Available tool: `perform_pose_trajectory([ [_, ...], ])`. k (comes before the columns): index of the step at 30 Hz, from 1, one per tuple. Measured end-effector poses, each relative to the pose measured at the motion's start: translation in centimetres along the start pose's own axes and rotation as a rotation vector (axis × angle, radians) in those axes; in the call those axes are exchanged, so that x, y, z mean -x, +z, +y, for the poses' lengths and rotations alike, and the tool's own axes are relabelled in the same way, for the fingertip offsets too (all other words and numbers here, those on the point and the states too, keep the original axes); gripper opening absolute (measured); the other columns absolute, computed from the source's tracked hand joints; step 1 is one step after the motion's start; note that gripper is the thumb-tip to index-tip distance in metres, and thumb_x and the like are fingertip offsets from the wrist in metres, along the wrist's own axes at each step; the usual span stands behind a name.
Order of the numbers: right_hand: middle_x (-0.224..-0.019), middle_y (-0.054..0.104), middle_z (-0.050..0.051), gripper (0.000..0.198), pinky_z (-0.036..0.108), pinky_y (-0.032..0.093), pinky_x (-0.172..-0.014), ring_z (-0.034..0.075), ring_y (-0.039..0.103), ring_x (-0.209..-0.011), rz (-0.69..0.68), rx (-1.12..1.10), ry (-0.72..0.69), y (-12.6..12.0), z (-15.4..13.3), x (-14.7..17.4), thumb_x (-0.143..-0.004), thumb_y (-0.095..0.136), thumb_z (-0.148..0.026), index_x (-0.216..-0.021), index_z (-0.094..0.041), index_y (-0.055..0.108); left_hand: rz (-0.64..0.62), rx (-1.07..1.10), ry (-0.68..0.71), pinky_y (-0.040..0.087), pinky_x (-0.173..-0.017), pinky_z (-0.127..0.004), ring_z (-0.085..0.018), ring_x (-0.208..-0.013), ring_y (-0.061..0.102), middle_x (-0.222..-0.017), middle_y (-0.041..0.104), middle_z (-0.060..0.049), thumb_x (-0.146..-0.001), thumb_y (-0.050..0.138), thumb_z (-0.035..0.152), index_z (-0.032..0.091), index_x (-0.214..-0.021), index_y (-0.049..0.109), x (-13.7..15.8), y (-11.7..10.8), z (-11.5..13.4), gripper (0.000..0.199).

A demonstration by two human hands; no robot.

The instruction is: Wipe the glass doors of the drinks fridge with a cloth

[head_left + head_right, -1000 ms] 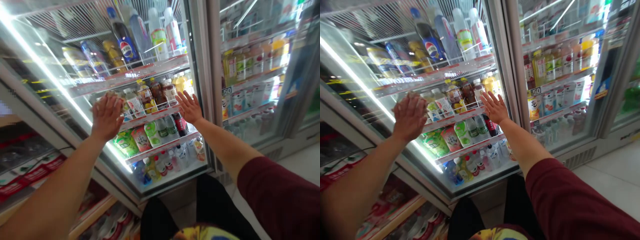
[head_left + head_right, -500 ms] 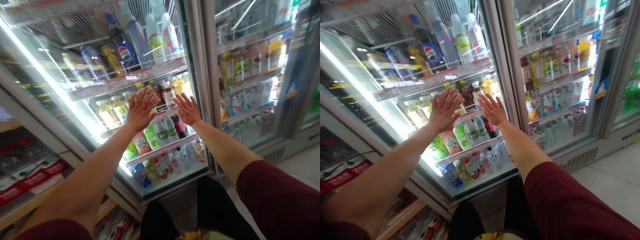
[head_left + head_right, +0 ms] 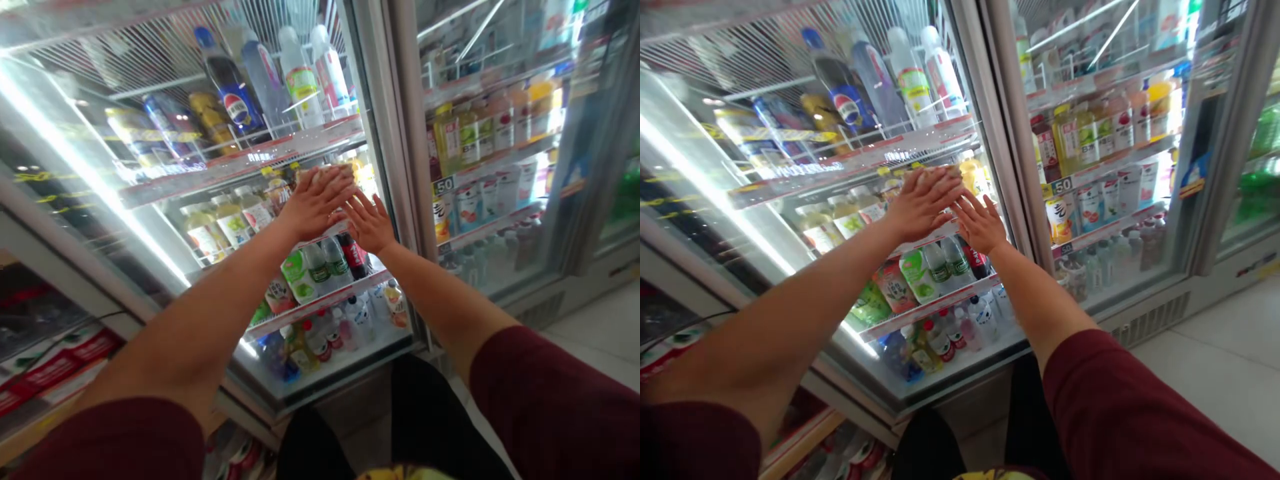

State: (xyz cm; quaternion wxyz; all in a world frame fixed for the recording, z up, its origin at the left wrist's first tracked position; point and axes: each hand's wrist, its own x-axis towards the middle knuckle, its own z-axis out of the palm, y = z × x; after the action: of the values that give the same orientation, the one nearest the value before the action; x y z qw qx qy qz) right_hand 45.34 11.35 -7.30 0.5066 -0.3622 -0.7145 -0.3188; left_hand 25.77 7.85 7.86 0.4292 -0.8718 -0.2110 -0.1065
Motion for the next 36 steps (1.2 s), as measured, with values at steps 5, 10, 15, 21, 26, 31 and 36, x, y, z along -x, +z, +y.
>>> perform_pose_trajectory([
  [5, -0.172, 0.042, 0.002, 0.055, 0.053, 0.021, -0.140, 0.023, 0.034, -0.165, 0.014, 0.010, 0.000, -0.1, -0.1, 0.0, -0.113, 0.038, -0.031, -0.168, -0.030, 0.043, -0.055, 0.007, -0.039, -0.005, -0.140, -0.045, -0.012, -0.168, 0.011, -0.177, 0.029, 0.006, -0.113, 0.028, 0.054, 0.033, -0.170, 0.031, -4.0, -1.4, -1.3, 0.060],
  [10, -0.175, 0.037, -0.001, 0.058, 0.052, 0.017, -0.142, 0.023, 0.030, -0.167, -0.007, 0.006, 0.011, -0.4, -0.3, 0.0, -0.112, 0.039, -0.031, -0.170, -0.032, 0.037, -0.047, -0.011, -0.116, -0.004, -0.139, -0.056, -0.021, -0.169, 0.004, -0.179, 0.021, 0.004, -0.112, 0.026, 0.055, 0.029, -0.171, 0.030, -5.6, -2.5, -1.6, 0.065],
  [15, -0.174, 0.038, -0.001, 0.057, 0.051, 0.021, -0.141, 0.023, 0.033, -0.166, 0.003, 0.038, -0.005, -0.6, -0.3, 0.0, -0.112, 0.038, -0.032, -0.170, -0.032, 0.039, 0.008, -0.058, -0.072, -0.004, -0.139, -0.056, -0.017, -0.168, 0.004, -0.180, 0.018, 0.009, -0.113, 0.031, 0.056, 0.031, -0.170, 0.031, -6.5, -5.1, -7.1, 0.063],
  [21, -0.175, 0.036, -0.001, 0.058, 0.051, 0.017, -0.141, 0.023, 0.031, -0.166, -0.021, 0.014, 0.007, -0.6, -0.3, 0.0, -0.111, 0.039, -0.031, -0.170, -0.032, 0.039, 0.179, -0.088, -0.243, -0.021, -0.136, -0.053, -0.015, -0.166, -0.011, -0.182, 0.009, 0.007, -0.113, 0.035, 0.054, 0.028, -0.172, 0.024, -5.3, -5.1, -9.4, 0.066],
  [26, -0.174, 0.038, 0.000, 0.057, 0.050, 0.019, -0.141, 0.022, 0.033, -0.166, -0.011, 0.007, 0.011, -0.7, -0.4, 0.0, -0.111, 0.039, -0.030, -0.168, -0.032, 0.042, -0.001, -0.201, -0.035, -0.024, -0.133, -0.030, -0.003, -0.165, -0.008, -0.178, 0.024, 0.013, -0.110, 0.032, 0.061, 0.033, -0.167, 0.035, -3.1, -4.8, -9.3, 0.063],
  [31, -0.175, 0.037, -0.001, 0.057, 0.051, 0.018, -0.142, 0.023, 0.030, -0.167, -0.038, -0.003, 0.025, -0.8, -0.4, 0.0, -0.112, 0.038, -0.031, -0.169, -0.033, 0.041, 0.278, -0.382, -0.273, -0.044, -0.113, -0.018, 0.005, -0.151, -0.037, -0.181, -0.001, 0.012, -0.116, 0.026, 0.046, 0.019, -0.173, 0.008, -1.3, -6.4, -13.1, 0.066],
  [36, -0.175, 0.037, -0.001, 0.058, 0.051, 0.017, -0.142, 0.023, 0.030, -0.167, -0.036, -0.010, 0.023, -0.7, -0.3, 0.0, -0.112, 0.039, -0.031, -0.169, -0.032, 0.040, 0.059, -0.496, -0.100, -0.038, -0.124, -0.028, -0.003, -0.156, -0.034, -0.181, 0.010, 0.011, -0.111, 0.029, 0.064, 0.021, -0.172, 0.017, 0.5, -6.5, -12.5, 0.075],
])
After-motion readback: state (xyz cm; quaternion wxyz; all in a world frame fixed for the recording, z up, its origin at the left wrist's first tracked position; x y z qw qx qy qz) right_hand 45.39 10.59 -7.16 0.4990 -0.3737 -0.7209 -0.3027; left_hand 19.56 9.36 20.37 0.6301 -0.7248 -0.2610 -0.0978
